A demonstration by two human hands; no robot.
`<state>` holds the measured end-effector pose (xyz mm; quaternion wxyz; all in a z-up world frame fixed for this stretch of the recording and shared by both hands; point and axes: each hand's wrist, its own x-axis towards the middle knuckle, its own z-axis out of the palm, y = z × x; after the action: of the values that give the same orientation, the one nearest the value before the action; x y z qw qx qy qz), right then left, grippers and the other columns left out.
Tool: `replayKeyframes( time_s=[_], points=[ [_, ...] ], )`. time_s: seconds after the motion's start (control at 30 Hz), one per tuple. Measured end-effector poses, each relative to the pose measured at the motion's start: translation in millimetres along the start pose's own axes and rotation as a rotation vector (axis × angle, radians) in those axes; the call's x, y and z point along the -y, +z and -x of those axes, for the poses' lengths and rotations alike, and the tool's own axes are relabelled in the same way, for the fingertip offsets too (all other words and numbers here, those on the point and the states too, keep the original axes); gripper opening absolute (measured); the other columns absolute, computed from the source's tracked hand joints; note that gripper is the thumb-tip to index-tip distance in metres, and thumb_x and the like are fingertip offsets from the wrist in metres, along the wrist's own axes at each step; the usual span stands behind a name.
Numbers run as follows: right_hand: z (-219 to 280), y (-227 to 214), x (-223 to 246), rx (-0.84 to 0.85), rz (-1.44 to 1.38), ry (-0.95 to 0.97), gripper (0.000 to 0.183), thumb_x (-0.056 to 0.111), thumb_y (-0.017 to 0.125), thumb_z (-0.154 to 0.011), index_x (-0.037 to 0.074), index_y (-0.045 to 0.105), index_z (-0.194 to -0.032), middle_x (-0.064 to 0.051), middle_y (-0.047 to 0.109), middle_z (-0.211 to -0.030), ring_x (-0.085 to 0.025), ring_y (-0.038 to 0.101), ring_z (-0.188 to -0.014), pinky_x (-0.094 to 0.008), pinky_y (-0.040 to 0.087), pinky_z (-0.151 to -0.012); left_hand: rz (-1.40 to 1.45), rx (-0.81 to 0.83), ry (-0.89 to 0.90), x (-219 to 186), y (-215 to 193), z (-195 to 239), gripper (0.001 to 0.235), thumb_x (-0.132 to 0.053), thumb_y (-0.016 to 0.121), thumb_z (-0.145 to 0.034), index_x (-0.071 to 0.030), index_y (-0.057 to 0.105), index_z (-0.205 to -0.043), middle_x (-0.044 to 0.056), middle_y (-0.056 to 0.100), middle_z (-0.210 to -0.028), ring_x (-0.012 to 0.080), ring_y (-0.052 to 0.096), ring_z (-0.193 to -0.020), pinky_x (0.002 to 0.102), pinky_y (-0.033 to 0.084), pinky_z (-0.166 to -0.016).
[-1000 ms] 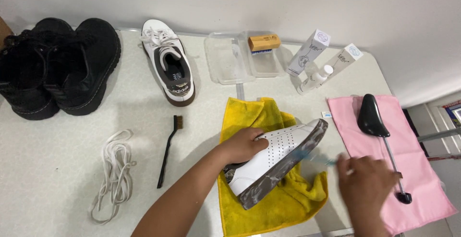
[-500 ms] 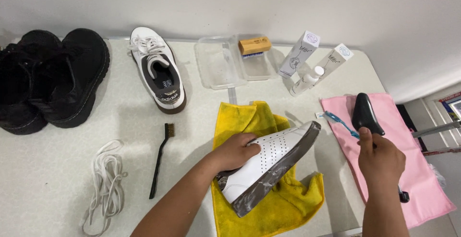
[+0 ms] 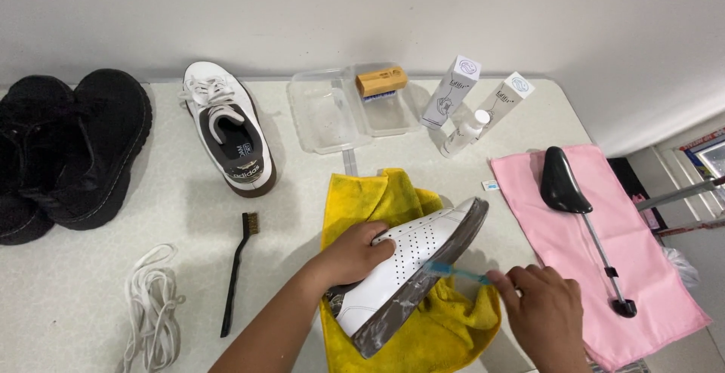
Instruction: The person scrubs the white upper and midsole of a white sneaker with a toothbrush while holding the shoe on a yellow cloth. The shoe is rotated to access different areas, and the brushing continues across the entire visible surface.
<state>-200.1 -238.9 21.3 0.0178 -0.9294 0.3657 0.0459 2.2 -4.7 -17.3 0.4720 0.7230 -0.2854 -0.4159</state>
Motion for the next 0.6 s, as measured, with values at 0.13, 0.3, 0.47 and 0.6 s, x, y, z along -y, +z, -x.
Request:
replayKeyframes(
  time_s=[0.13,0.3,0.47,0.6],
  points=[
    [-26,-10,-10,-0.127,-0.1,0.119,0.047,0.045,0.047,-0.111,0.012,0.069,-0.085,-0.006,0.067,-0.071,-0.024,0.064,-0.07,-0.052,0.047,-0.107,0.015,-0.011,-0.008,2,1,-2,0.026,-0.032,0.051,-0.098,-0.015,0.047,-0.078,-0.002,0.048,-0.076,0.0114,0.047,-0.069,0.034,0.035,-0.063],
    [-51,-5,-17,-0.227,0.016,0.081,0.061,0.058,0.038,-0.112,0.012,0.07,-0.089,-0.005,0.072,-0.087,-0.029,0.066,-0.088,-0.046,0.043,-0.091,0.02,0.001,-0.009,-1,-1,-3,0.023,-0.032,0.05,-0.099,-0.014,0.055,-0.086,0.0,0.056,-0.082,0.013,0.054,-0.074,0.033,0.04,-0.065],
    [10,50,-13,-0.191,-0.023,-0.088,0.055,0.048,0.049,-0.102,0.007,0.061,-0.067,-0.012,0.064,-0.064,-0.035,0.063,-0.064,-0.05,0.045,-0.07,-0.035,0.0,-0.063,-6,0,1,0.028,-0.036,0.047,-0.1,-0.013,0.057,-0.089,0.002,0.056,-0.086,0.0156,0.054,-0.077,0.034,0.04,-0.068],
    [56,100,-6,-0.319,-0.042,-0.331,0.035,0.056,0.061,-0.084,0.025,0.065,-0.068,0.002,0.065,-0.069,-0.022,0.064,-0.076,-0.043,0.043,-0.075,-0.081,-0.027,0.036,9,2,-10,0.033,-0.039,0.049,-0.093,-0.009,0.059,-0.102,0.008,0.065,-0.103,0.0217,0.062,-0.091,0.037,0.044,-0.075]
  ],
)
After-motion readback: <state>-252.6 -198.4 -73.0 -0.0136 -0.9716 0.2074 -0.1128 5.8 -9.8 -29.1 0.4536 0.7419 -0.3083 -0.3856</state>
